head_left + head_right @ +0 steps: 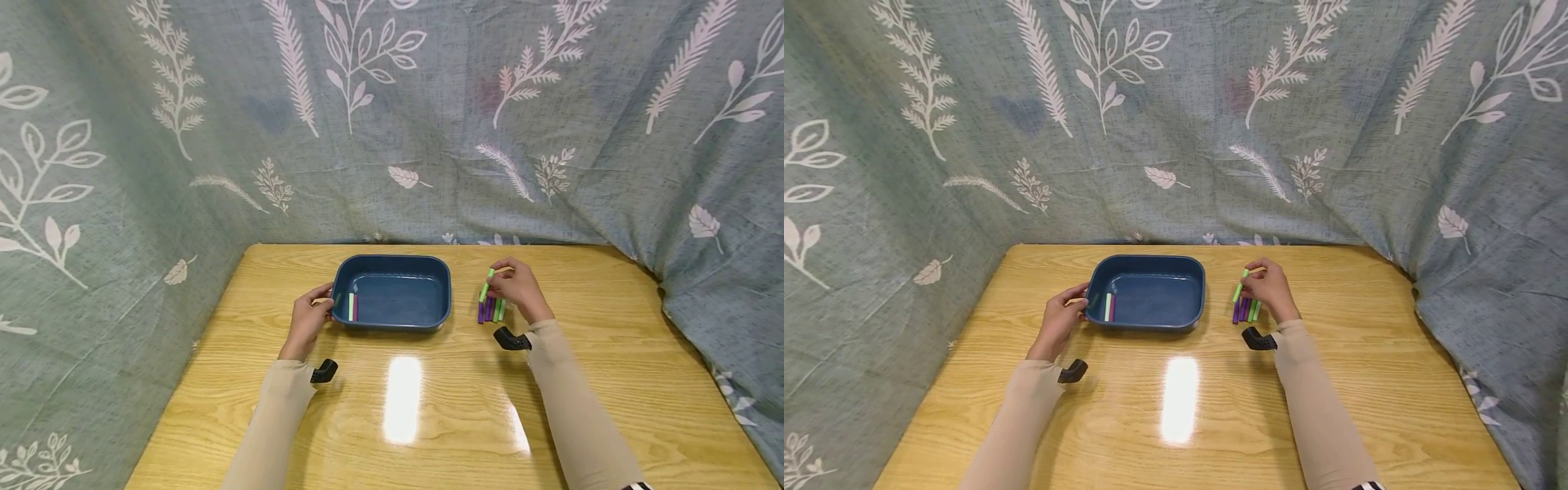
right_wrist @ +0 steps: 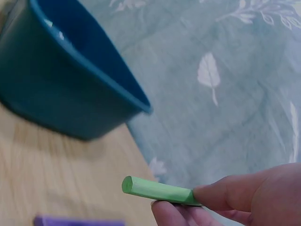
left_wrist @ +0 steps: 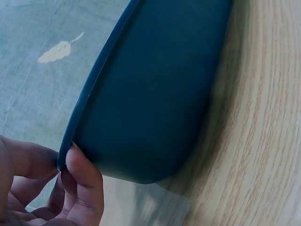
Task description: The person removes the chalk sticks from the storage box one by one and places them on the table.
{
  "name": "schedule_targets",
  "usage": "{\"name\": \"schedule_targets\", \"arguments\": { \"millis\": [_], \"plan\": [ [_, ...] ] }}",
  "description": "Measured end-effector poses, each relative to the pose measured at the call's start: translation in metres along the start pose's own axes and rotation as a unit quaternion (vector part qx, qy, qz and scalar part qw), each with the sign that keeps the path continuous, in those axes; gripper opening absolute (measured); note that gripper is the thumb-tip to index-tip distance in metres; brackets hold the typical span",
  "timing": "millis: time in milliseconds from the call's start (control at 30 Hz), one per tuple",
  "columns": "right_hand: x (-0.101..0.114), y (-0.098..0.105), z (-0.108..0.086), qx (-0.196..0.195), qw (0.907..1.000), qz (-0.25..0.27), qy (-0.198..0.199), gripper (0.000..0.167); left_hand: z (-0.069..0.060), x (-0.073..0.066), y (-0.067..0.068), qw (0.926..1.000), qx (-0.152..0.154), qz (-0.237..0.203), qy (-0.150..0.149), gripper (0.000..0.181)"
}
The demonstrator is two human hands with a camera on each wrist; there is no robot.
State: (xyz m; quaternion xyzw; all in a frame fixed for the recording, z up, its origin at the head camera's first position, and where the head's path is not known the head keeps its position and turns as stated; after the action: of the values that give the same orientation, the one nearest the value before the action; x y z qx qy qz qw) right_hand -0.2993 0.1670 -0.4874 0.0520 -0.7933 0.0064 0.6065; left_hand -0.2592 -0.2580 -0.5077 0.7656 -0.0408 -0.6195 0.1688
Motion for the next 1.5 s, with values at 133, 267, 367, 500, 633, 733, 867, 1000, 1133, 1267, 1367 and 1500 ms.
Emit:
{"name": "schedule_targets", "arguments": {
  "millis": [133,267,367,500,633,733,867,1000,1133,1267,1367,1500],
  "plan": [
    [-0.009,0.014,-0.008,-0.008,0.9999,-0.012,-0.007,0.041,-0.001,0.001,0.0,1.0,0.0,0.002,0.002,0.042],
    [-0.018,0.027,-0.013,-0.023,0.9992,-0.027,-0.019,0.041,-0.002,0.001,0.001,1.0,0.001,0.004,0.004,0.043],
    [-0.025,0.036,-0.013,-0.03,0.9984,-0.039,-0.027,0.041,-0.002,0.001,0.002,1.0,0.001,0.004,0.006,0.043],
    [-0.033,0.043,-0.013,-0.034,0.9971,-0.058,-0.036,0.04,-0.003,0.0,0.002,1.0,-0.002,0.004,0.006,0.043],
    [-0.039,0.045,-0.012,-0.028,0.9966,-0.062,-0.047,0.037,-0.003,-0.001,0.002,1.0,-0.004,0.004,0.005,0.043],
    [-0.039,0.045,-0.012,-0.032,0.9968,-0.057,-0.047,0.038,-0.002,-0.001,0.002,1.0,0.001,0.002,0.006,0.043],
    [-0.027,0.041,-0.012,-0.048,0.996,-0.073,-0.018,0.039,-0.001,-0.002,0.001,1.0,0.004,0.0,0.006,0.043],
    [-0.003,0.026,-0.015,-0.052,0.9952,-0.075,0.033,0.039,-0.001,-0.003,0.001,1.0,0.002,0.0,0.003,0.043],
    [0.019,0.003,-0.014,-0.042,0.9947,-0.064,0.068,0.037,-0.001,-0.003,0.001,1.0,0.003,0.0,0.003,0.043],
    [0.034,-0.027,-0.01,-0.02,0.9951,-0.051,0.082,0.033,-0.002,-0.003,0.0,1.0,0.004,-0.002,0.005,0.043],
    [0.041,-0.052,-0.007,0.002,0.9953,-0.044,0.087,0.033,-0.002,-0.003,0.0,1.0,0.006,-0.003,0.005,0.043],
    [0.047,-0.086,-0.003,0.034,0.9938,-0.057,0.089,0.033,-0.004,-0.004,0.0,1.0,0.008,-0.002,0.005,0.043]
  ]
}}
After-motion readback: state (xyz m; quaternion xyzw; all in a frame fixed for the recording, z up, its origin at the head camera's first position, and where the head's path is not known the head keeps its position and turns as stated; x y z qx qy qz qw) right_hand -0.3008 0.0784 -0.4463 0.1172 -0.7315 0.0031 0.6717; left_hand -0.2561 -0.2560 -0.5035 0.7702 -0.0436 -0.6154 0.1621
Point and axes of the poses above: each hand's wrist, its own z-axis towards the middle knuckle, its own y-axis out of the back of the hand, x = y × z, the point moved 8 cm from there along z, towards the middle knuckle, and after that the axes turned 10 degrees about z, right-handed, at the moved point
